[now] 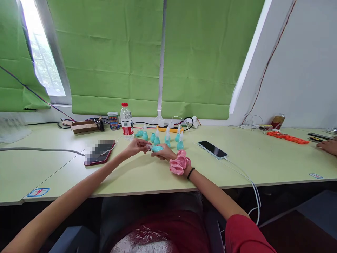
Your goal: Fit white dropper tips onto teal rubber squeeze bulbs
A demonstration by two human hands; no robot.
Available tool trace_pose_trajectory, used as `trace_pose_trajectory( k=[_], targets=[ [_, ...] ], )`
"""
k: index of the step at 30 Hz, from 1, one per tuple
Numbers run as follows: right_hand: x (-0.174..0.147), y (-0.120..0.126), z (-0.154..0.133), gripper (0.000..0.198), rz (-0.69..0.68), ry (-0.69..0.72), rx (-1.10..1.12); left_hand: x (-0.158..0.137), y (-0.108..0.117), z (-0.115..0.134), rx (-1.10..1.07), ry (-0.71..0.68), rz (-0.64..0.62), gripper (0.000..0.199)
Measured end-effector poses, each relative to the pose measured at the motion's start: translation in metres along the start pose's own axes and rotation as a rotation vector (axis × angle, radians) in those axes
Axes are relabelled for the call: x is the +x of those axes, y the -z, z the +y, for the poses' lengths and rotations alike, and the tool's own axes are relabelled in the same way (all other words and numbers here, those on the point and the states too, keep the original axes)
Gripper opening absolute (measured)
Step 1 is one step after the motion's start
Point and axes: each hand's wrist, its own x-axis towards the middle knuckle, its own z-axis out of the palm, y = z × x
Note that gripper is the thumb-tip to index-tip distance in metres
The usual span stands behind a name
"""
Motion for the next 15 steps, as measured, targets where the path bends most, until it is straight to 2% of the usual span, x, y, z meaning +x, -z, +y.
trace_pose_trajectory(
  k=[3, 6, 8, 10, 12, 15],
  targets=[
    [-0.002, 0.000, -0.009, 0.027, 0.042, 0.027, 0.119, 0.003, 0.003, -0.003, 0.106, -0.042, 0.099, 0.047],
    [-0.002, -0.001, -0.009, 0.028, 0.173, 0.015, 0.212, 0.003, 0.009, -0.014, 0.525, -0.097, 0.225, 0.044],
    [0.000, -0.002, -0.005, 0.030, 0.251, -0.060, 0.177, 0.001, 0.013, -0.023, 0.852, -0.134, 0.193, 0.040],
    [0.003, -0.002, -0.001, 0.032, 0.269, -0.103, 0.130, -0.002, 0.013, -0.030, 1.046, -0.104, 0.106, 0.041],
    [0.006, -0.003, 0.002, 0.033, 0.248, -0.080, 0.120, -0.005, 0.011, -0.033, 1.141, -0.061, 0.039, 0.040],
    [0.010, -0.003, 0.006, 0.033, 0.271, -0.039, 0.106, -0.007, 0.004, -0.031, 1.205, -0.099, 0.023, 0.041]
  ],
)
